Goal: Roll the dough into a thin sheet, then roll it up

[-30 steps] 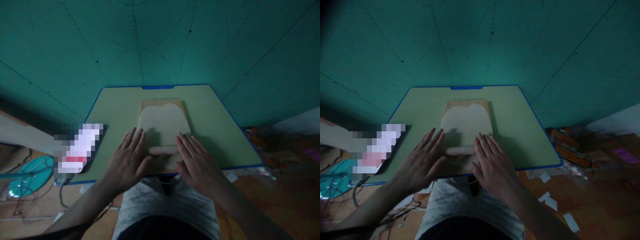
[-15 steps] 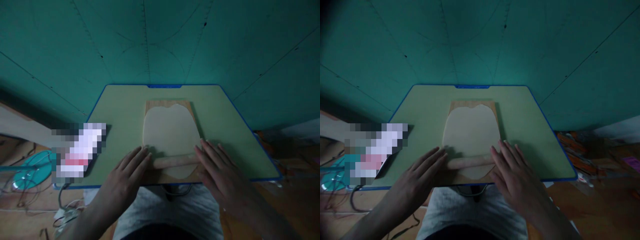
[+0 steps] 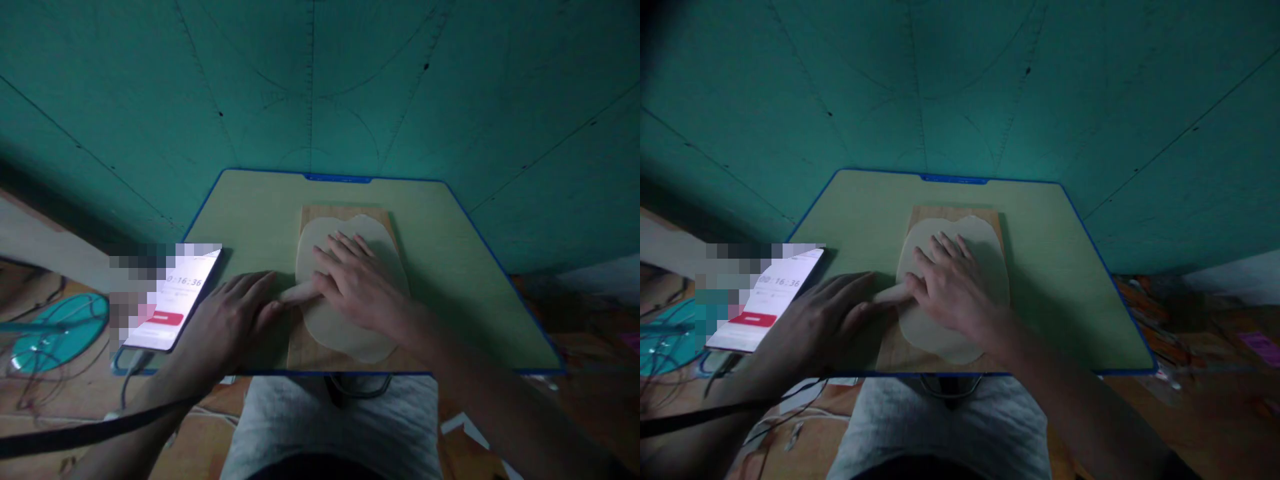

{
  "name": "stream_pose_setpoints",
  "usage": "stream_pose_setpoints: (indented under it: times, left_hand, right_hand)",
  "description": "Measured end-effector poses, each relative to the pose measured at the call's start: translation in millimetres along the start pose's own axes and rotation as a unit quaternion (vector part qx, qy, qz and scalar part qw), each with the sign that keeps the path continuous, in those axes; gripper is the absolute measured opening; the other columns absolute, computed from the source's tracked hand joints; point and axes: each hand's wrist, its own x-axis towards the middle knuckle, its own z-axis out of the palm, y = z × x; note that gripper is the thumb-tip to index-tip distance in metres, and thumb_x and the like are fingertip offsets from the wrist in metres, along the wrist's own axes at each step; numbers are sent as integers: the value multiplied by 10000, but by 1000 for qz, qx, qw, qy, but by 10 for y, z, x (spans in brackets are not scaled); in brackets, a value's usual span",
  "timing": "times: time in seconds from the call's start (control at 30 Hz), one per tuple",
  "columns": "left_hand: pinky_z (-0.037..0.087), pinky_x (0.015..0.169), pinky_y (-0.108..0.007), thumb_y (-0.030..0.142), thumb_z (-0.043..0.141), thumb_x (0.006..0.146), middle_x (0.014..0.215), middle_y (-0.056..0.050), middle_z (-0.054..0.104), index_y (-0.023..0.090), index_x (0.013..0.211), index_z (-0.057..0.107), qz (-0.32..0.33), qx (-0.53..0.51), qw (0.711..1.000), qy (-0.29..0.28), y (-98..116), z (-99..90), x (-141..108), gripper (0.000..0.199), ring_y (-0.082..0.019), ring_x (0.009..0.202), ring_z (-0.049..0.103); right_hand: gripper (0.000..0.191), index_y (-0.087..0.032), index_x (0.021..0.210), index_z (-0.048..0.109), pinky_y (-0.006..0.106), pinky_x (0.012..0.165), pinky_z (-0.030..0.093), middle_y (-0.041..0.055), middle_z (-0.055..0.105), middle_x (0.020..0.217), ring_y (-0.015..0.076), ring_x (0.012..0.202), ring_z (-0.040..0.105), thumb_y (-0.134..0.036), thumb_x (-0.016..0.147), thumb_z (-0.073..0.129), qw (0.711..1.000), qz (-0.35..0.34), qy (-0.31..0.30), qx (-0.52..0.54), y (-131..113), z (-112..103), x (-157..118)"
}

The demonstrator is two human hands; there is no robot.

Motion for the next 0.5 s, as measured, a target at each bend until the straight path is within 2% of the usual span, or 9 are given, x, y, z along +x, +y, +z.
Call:
stream_pose_setpoints:
  times: [0.1,0.17,0.23,0.3,0.4,0.5]
  left_hand:
    - [544,1008,-539,480,359,1050,1399,-220,601,130,1211,661,43,17,999,13,-10,67,-4,490,-372,1334,554]
    - [511,1057,-555,445,378,1050,1473,-219,539,143,1241,653,58,28,998,23,6,39,-53,451,-384,1420,463]
    - [502,1077,-539,387,383,1055,1475,-183,551,181,1317,619,72,25,997,9,78,-32,-125,409,-362,1434,452]
    - [482,1106,-517,368,385,1054,1464,-158,570,203,1411,551,86,23,996,-5,196,-100,-209,427,-335,1435,457]
    - [444,1150,-484,454,391,1042,1473,-205,554,110,1479,462,96,29,995,10,336,-115,-290,560,-330,1444,443]
    - [439,1152,-496,548,388,1024,1476,-243,540,47,1484,432,79,25,996,25,281,-20,-214,682,-357,1438,445]
  right_hand:
    - [490,-111,1374,601,533,1234,233,185,534,1504,323,1468,392,-404,1068,353,1000,11,18,-22,-58,20,272]
    - [510,-91,1399,576,542,1235,222,206,507,1524,337,1480,372,-414,1064,367,999,20,11,-31,-86,58,317]
    - [529,-80,1434,542,527,1241,222,211,472,1552,325,1492,357,-413,1062,368,1000,8,-7,-26,-108,95,216]
    - [556,-77,1474,499,521,1245,231,208,422,1588,316,1508,331,-424,1054,383,1000,-14,-20,-20,-125,112,2]
    - [643,-78,1540,407,544,1237,258,209,345,1627,333,1526,288,-469,1030,424,998,-47,-30,-20,-129,103,-302]
    - [672,-73,1555,377,554,1234,266,209,331,1632,338,1532,273,-482,1025,424,997,-55,-43,-24,-87,91,-284]
